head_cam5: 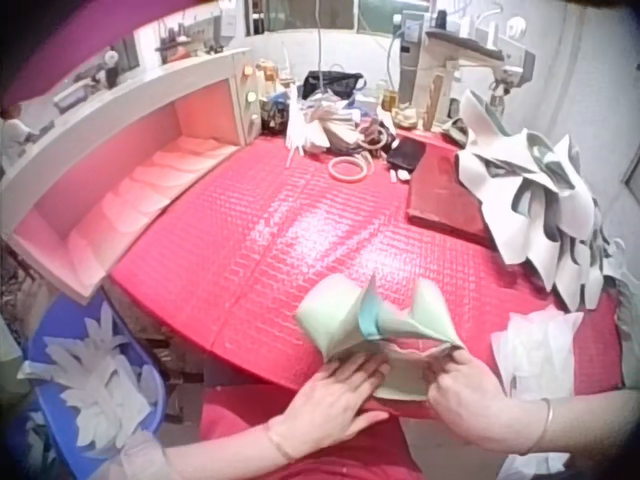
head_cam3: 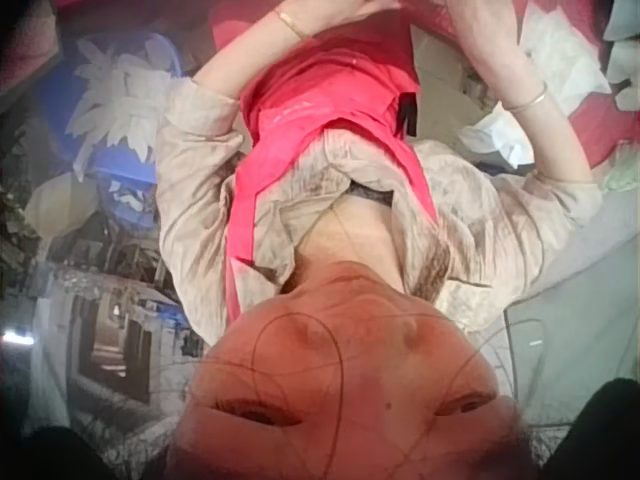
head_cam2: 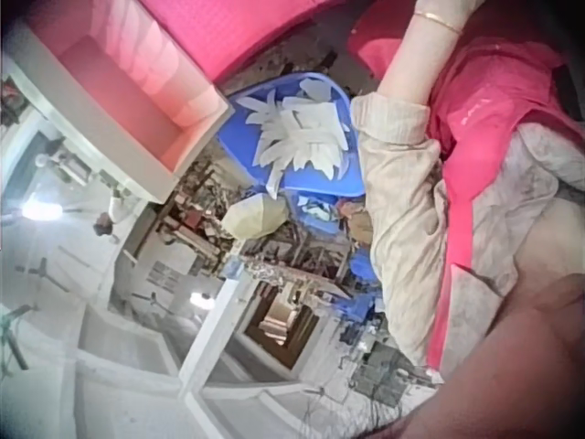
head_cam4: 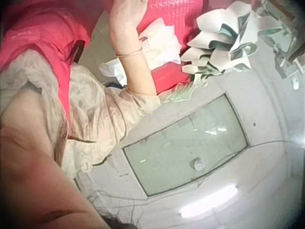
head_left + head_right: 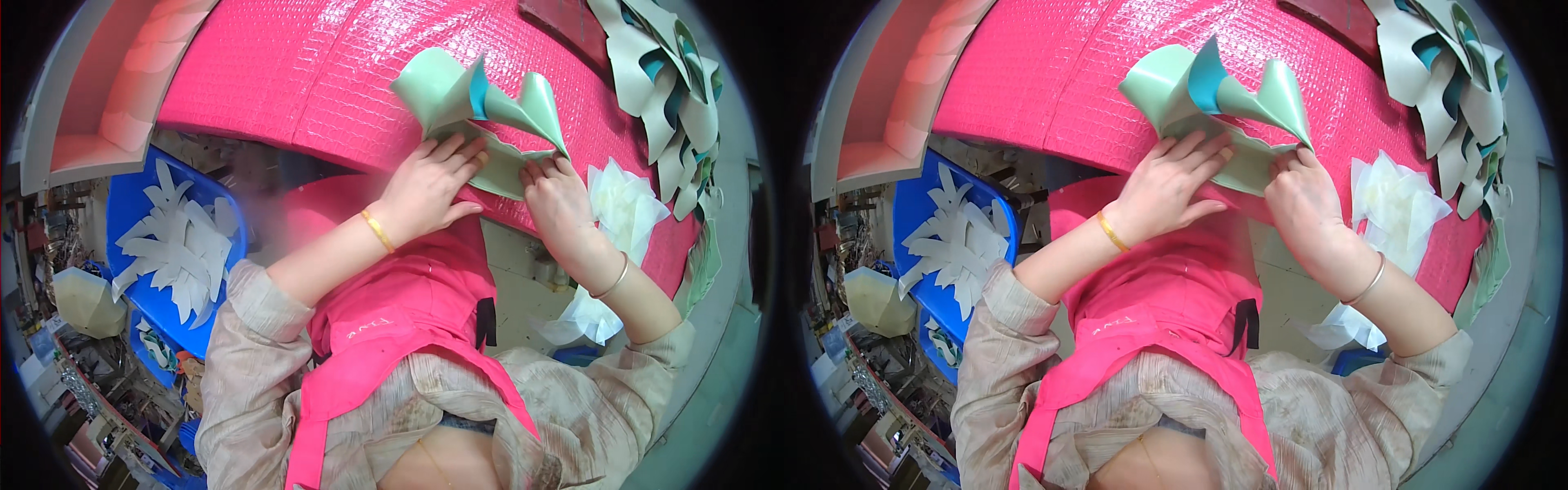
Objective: The person assembles shoe components by hand on a pink work surface. They pick up a white shoe upper, insert a light green insole, and press the edges to fit. They repeat the process with another shoe upper, handling each piece individually and placing finished units aside.
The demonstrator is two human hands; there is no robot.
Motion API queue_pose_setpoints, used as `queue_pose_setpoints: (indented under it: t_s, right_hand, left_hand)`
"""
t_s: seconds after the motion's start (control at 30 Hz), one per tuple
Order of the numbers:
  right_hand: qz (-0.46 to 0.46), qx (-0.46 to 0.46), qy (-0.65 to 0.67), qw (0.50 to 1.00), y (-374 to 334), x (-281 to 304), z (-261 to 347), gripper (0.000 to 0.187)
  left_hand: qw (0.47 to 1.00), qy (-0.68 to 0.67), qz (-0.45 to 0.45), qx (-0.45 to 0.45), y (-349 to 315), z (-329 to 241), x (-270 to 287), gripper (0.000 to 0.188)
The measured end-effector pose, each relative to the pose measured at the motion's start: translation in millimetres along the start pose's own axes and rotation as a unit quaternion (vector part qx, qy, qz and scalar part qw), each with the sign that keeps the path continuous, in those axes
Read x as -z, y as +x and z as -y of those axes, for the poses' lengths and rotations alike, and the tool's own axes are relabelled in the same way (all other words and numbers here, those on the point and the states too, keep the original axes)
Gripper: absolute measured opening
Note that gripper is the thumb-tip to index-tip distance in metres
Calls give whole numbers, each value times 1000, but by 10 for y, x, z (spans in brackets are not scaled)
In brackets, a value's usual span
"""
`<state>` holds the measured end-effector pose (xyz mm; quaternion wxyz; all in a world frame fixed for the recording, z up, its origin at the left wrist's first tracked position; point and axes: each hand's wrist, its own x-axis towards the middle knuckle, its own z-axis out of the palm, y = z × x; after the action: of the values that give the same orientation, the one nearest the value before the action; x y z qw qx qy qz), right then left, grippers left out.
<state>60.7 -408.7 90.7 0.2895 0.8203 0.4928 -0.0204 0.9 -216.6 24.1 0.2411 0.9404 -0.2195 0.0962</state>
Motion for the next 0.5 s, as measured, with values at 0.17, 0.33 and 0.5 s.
queue_pose_setpoints:
  t_s: [0.17, 0.33, 0.5]
  right_hand:
    - [28, 24, -56, 998, 99, 83, 47, 16]
    - [59, 43, -48, 996, 159, 62, 4, 24]
    - [62, 68, -44, 995, 123, 84, 3, 24]
  left_hand:
    - [998, 52, 21, -9, 137, -73, -105, 59]
    - [999, 37, 15, -37, 223, -169, -282, 63]
    - [993, -15, -45, -111, 157, -24, -340, 52]
